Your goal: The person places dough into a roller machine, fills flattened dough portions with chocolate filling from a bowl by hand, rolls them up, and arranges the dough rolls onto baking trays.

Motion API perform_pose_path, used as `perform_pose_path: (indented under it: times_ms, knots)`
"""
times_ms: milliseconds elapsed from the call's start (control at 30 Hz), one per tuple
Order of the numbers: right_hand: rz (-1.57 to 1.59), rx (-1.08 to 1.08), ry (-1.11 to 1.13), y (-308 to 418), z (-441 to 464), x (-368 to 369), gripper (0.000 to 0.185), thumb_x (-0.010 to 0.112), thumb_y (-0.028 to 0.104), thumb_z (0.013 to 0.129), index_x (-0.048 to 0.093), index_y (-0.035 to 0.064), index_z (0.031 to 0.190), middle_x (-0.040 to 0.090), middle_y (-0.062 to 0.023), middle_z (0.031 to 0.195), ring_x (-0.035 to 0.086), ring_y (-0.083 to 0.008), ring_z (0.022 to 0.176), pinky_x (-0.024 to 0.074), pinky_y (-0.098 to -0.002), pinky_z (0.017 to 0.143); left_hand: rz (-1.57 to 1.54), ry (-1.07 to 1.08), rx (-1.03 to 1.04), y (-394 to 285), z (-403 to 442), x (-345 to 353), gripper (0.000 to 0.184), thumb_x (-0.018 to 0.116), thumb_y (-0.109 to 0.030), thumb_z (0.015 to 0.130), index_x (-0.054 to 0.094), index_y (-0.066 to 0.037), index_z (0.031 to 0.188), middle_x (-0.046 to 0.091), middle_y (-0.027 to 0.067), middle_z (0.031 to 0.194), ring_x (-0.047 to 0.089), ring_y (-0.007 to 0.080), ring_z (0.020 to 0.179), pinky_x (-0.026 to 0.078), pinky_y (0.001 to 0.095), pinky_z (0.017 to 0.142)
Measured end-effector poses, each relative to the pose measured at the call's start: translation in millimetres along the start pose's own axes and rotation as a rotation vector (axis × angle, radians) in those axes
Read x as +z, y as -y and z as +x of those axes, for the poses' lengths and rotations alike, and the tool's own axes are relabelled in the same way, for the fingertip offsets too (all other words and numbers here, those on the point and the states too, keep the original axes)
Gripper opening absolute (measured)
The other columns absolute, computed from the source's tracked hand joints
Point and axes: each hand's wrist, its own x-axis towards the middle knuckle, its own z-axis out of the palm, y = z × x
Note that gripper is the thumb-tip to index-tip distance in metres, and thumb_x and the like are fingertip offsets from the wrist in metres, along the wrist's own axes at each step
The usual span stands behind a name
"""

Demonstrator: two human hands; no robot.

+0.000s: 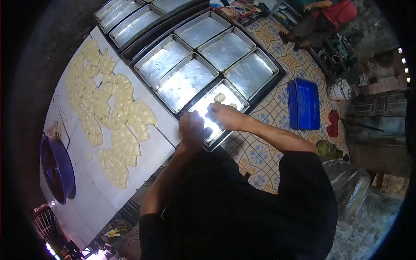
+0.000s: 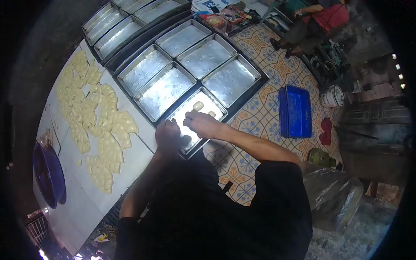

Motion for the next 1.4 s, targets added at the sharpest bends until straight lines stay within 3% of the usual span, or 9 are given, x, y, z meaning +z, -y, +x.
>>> perform_pose_path:
  times_ms: [133, 267, 400, 633, 767, 933, 1033, 1267, 1400]
  knots:
    - [0.082, 0.143, -0.077, 0, -2, -34, 0.044, 0.061, 0.005, 0.076, 0.059, 0.0045, 0.12, 0.055, -0.0195, 0.118, 0.05, -0.0364, 0.112, 0.0445, -0.039, 0.094, -0.214, -0.128, -0.116, 1, -9, -1, 0.023, 0.064, -0.009, 0.073, 0.059, -0.001, 0.093, 0.057, 0.0127, 0.083, 0.054, 0.0279, 0.075, 0.044, 0.0423, 0.068]
    - [-0.025, 0.142, -0.233, -24, 4, -26, 0.015, 0.053, 0.0, 0.074, 0.061, 0.0009, 0.087, 0.057, -0.0174, 0.091, 0.053, -0.0367, 0.092, 0.0449, -0.0451, 0.084, -0.208, -0.191, 0.049, -4, -20, -6, 0.017, 0.064, -0.01, 0.075, 0.058, -0.002, 0.089, 0.057, 0.016, 0.091, 0.054, 0.0323, 0.095, 0.045, 0.0422, 0.082]
    - [0.008, 0.152, -0.261, -29, 14, -26, 0.02, 0.053, -0.002, 0.073, 0.063, -0.0002, 0.091, 0.057, -0.0208, 0.09, 0.054, -0.0381, 0.088, 0.0447, -0.0454, 0.084, -0.39, -0.057, 0.209, -15, -36, -4, 0.02, 0.067, -0.016, 0.074, 0.061, -0.001, 0.085, 0.056, 0.017, 0.096, 0.048, 0.0391, 0.111, 0.034, 0.0545, 0.1]
    - [-0.068, 0.198, -0.417, 2, -3, -37, 0.03, 0.059, 0.004, 0.078, 0.066, 0.0063, 0.107, 0.056, -0.0257, 0.118, 0.054, -0.0403, 0.106, 0.0466, -0.0415, 0.093, -0.351, -0.121, 0.218, -16, -43, -18, 0.022, 0.068, -0.026, 0.074, 0.069, -0.004, 0.081, 0.055, 0.018, 0.114, 0.037, 0.0483, 0.123, 0.02, 0.0636, 0.106]
    - [0.189, 0.085, -0.192, 41, -9, -31, 0.026, 0.058, 0.0, 0.076, 0.064, 0.0024, 0.1, 0.06, -0.0159, 0.097, 0.056, -0.0351, 0.097, 0.0481, -0.0427, 0.081, -0.395, -0.043, 0.221, -9, -39, -25, 0.019, 0.069, -0.029, 0.077, 0.072, -0.011, 0.085, 0.057, 0.0123, 0.116, 0.04, 0.0449, 0.123, 0.015, 0.0623, 0.107]
    - [0.218, 0.088, -0.153, 48, 7, -4, 0.031, 0.061, 0.001, 0.077, 0.063, 0.004, 0.107, 0.06, -0.0152, 0.106, 0.057, -0.0334, 0.102, 0.0481, -0.0398, 0.086, -0.401, -0.118, 0.025, 14, -57, -48, 0.012, 0.07, -0.015, 0.073, 0.065, -0.006, 0.081, 0.06, 0.0104, 0.105, 0.05, 0.0289, 0.113, 0.025, 0.0584, 0.103]
    - [0.071, -0.072, -0.226, 39, 30, 17, 0.03, 0.062, 0.002, 0.073, 0.062, 0.0034, 0.103, 0.058, -0.0154, 0.106, 0.055, -0.0328, 0.1, 0.0503, -0.041, 0.081, -0.579, -0.357, -0.079, 30, -61, -54, 0.012, 0.068, -0.002, 0.069, 0.063, -0.004, 0.08, 0.063, 0.0102, 0.093, 0.058, 0.0297, 0.096, 0.042, 0.0458, 0.091]
    - [0.139, 0.17, -0.212, 47, 48, 36, 0.016, 0.062, 0.01, 0.081, 0.059, -0.0001, 0.092, 0.053, -0.0213, 0.089, 0.054, -0.0391, 0.081, 0.0461, -0.0468, 0.071, -0.644, -0.389, -0.328, 58, -106, -53, 0.014, 0.068, 0.004, 0.071, 0.064, -0.004, 0.082, 0.066, 0.0122, 0.096, 0.062, 0.0309, 0.099, 0.048, 0.0395, 0.085]
    - [0.111, 0.245, -0.288, 49, 42, 46, 0.03, 0.065, 0.01, 0.08, 0.06, -0.0009, 0.107, 0.056, -0.0269, 0.11, 0.053, -0.0437, 0.105, 0.0467, -0.0456, 0.089, -0.699, -0.413, -0.497, 75, -143, -63, 0.006, 0.065, 0.003, 0.077, 0.065, 0.0, 0.082, 0.067, 0.0149, 0.095, 0.064, 0.0293, 0.097, 0.048, 0.0375, 0.087]
